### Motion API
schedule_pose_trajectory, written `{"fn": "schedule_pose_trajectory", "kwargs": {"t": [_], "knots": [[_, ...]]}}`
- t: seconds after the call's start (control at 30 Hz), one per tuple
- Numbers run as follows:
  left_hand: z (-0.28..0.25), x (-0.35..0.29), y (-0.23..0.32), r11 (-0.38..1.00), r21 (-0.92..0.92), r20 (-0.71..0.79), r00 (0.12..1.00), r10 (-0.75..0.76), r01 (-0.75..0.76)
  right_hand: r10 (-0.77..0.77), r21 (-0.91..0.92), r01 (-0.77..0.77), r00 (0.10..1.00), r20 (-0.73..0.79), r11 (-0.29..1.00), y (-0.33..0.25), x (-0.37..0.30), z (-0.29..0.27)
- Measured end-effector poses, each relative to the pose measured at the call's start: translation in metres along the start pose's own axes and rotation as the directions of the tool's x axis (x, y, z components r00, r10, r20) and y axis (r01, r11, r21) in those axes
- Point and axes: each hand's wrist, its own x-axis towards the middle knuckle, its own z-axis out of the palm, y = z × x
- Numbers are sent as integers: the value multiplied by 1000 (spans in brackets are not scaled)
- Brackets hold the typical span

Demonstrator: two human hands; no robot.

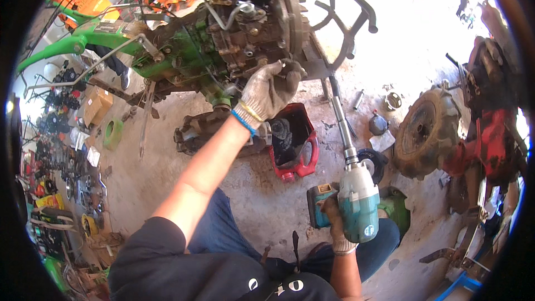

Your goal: The person uses a cordless impact wrench to remove bolts from a small engine mounted on a green frame. They repeatedly position the tool, remove fasteners, and place them into a red oil container while sitting on the floor.

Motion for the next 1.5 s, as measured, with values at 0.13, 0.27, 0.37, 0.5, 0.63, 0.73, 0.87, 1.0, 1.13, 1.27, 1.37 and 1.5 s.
{"fn": "schedule_pose_trajectory", "kwargs": {"t": [0.13,0.27,0.37,0.5,0.63,0.73,0.87,1.0,1.13,1.27,1.37,1.5], "knots": [[-16,-9,12,911,413,61,997,-52,22,-27,48,29,998,-54,998,-1,4,-9],[-10,-14,23,833,549,3,996,-85,70,28,38,-23,991,-131,999,8,8,-26],[-8,-16,30,789,598,-74,990,-118,139,-72,-89,55,978,-194,994,24,14,-39],[-11,-26,40,813,547,-122,980,-156,197,-1,-540,-235,917,-400,808,53,35,-45],[-10,-42,66,927,268,-119,964,-239,263,120,-661,-419,885,-449,622,76,54,-45],[-11,-55,87,958,111,-182,953,-243,266,137,-700,-394,909,-395,595,89,63,-44],[-16,-73,103,969,201,-358,932,-61,140,197,-756,-448,893,-404,478,101,72,-42],[-22,-91,99,885,460,-437,886,152,75,206,-781,-476,879,-430,404,104,75,-41],[-25,-97,86,728,685,-460,795,395,34,269,-796,-470,880,-391,381,104,77,-41],[-23,-97,78,705,708,-434,811,393,38,306,-768,-501,862,-404,398,111,81,-39],[-12,-99,81,647,758,-379,862,336,81,308,-739,-490,870,-385,462,120,82,-39],[15,-111,78,449,883,-275,926,259,137,237,-718,-433,901,-364,544,133,81,-39]]}}
